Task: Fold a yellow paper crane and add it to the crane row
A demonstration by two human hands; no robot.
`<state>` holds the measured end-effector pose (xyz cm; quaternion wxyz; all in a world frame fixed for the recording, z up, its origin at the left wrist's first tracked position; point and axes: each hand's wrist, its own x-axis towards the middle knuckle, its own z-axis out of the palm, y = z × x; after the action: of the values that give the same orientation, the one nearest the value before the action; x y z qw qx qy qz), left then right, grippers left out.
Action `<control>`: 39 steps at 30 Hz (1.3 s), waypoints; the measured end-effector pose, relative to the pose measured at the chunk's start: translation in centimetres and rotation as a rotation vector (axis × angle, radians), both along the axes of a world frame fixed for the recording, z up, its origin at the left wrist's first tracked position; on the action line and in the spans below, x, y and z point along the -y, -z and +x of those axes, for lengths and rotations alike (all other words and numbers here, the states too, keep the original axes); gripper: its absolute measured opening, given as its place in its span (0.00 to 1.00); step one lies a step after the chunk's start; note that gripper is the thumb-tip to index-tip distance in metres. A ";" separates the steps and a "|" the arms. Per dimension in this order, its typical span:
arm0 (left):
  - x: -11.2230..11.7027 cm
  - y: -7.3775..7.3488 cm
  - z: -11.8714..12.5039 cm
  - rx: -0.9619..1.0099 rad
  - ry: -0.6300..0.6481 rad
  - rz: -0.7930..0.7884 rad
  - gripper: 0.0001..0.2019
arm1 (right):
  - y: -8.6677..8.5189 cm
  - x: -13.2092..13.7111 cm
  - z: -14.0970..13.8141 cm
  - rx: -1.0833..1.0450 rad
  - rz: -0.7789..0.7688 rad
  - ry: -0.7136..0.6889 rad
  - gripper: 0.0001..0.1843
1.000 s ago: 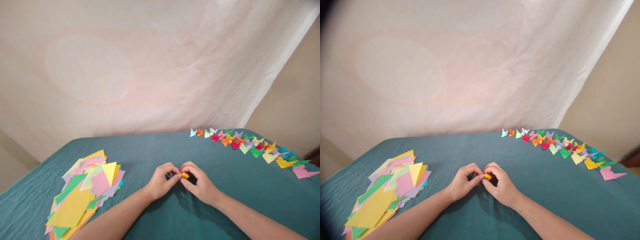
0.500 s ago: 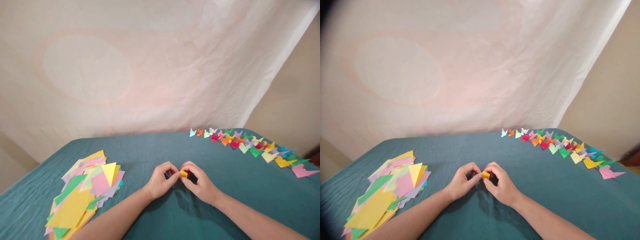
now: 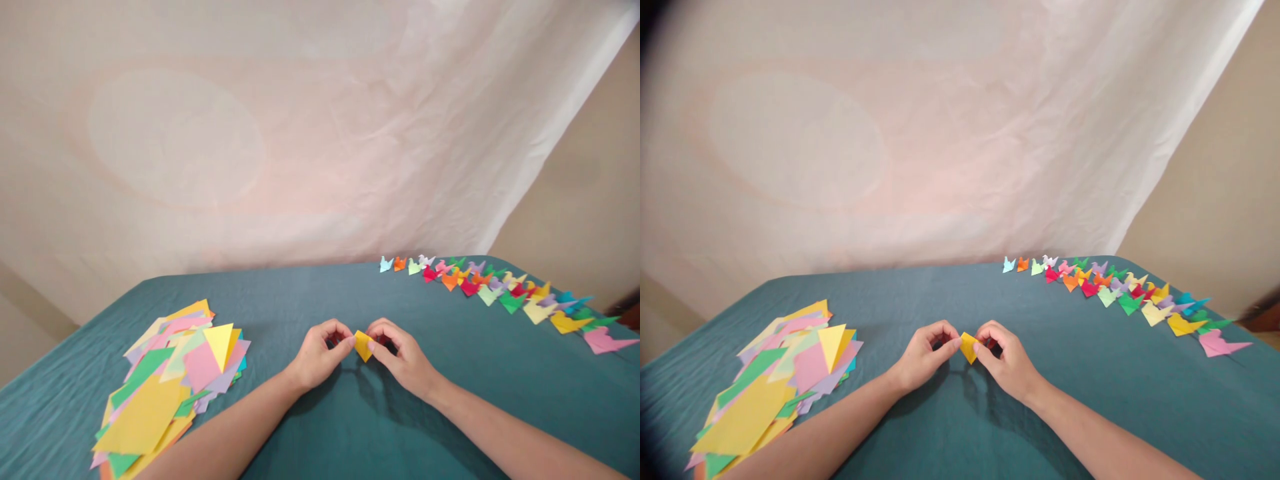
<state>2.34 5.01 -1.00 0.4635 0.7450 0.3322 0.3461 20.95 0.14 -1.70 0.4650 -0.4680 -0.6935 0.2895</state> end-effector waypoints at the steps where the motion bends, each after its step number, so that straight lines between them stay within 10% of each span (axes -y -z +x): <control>1: -0.1 0.1 0.0 0.002 0.006 -0.015 0.12 | 0.1 0.0 0.0 0.000 -0.010 -0.004 0.05; 39: -0.2 0.0 0.3 -0.270 -0.090 0.219 0.11 | 0.8 -0.6 0.1 0.044 -0.057 0.103 0.11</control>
<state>2.62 5.18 -1.02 0.3147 0.8151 0.3847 0.2976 21.05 0.74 -2.53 0.4502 -0.5224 -0.6701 0.2747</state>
